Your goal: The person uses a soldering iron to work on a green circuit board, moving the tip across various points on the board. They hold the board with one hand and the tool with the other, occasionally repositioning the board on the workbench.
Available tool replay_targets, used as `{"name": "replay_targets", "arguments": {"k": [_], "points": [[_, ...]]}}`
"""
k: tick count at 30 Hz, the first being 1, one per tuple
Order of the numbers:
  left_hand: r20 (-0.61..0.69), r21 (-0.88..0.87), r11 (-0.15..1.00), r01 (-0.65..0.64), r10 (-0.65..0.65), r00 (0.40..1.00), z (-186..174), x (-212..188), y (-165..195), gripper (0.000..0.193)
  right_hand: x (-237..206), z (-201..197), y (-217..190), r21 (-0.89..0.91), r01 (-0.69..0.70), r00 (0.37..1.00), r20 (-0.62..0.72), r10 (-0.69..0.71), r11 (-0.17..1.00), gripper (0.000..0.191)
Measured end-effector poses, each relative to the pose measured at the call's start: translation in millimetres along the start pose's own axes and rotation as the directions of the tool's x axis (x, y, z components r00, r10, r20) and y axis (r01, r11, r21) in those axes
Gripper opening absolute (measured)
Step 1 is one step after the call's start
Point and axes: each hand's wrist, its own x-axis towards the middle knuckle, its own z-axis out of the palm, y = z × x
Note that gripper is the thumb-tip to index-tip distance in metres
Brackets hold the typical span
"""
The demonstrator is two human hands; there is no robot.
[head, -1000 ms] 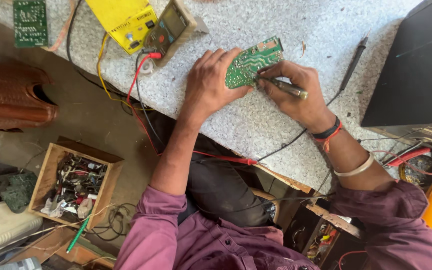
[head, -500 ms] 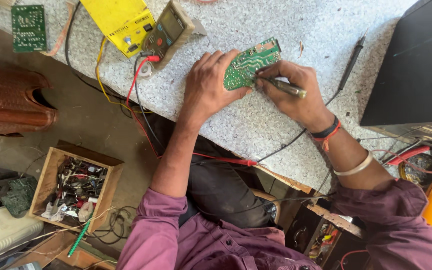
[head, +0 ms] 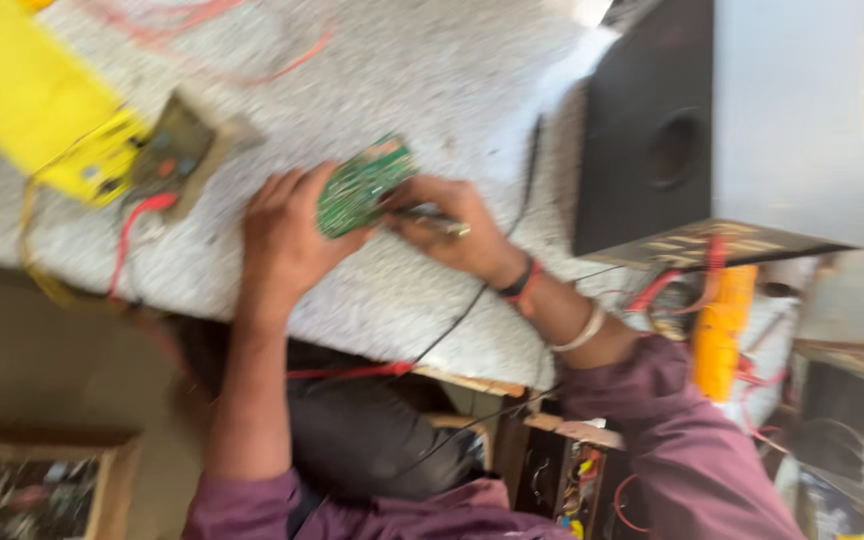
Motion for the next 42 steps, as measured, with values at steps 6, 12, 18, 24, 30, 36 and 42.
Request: {"name": "replay_targets", "arguments": {"k": [6, 12, 18, 24, 30, 36, 42], "points": [[0.079, 0.015, 0.997, 0.07, -0.071, 0.994, -10, -2, 8, 0.071, 0, -2, -6, -0.05, 0.017, 0.998, 0.057, -0.014, 0.999, 0.023], [0.062, 0.042, 0.998, 0.053, -0.056, 0.996, -15, -7, 2, 0.074, 3, 7, -14, -0.122, 0.022, 0.998, 0.064, -0.014, 0.992, 0.019], [0.107, 0.047, 0.995, 0.086, -0.091, 0.99, -11, -5, 0, 0.078, 7, 8, -14, -0.128, 0.012, 1.0, -0.013, -0.014, 0.992, 0.017], [0.127, 0.064, 0.993, 0.098, -0.105, 0.986, -1, -7, -10, 0.083, 6, 6, -4, -0.071, 0.06, 0.998, 0.038, -0.057, 0.996, 0.018], [0.137, 0.061, 0.994, 0.089, -0.097, 0.986, 4, -8, -15, 0.084, 9, 12, -2, -0.161, 0.053, 0.999, 0.0, -0.053, 0.986, 0.016], [0.118, 0.059, 0.995, 0.076, -0.083, 0.99, -1, -6, -16, 0.086, 12, 11, -5, -0.152, 0.0, 0.999, 0.035, 0.006, 0.988, 0.016], [0.147, 0.064, 0.995, 0.07, -0.079, 0.986, -1, -4, -14, 0.089, 12, 12, -3, -0.159, -0.047, 0.999, 0.014, 0.05, 0.986, 0.016]]}}
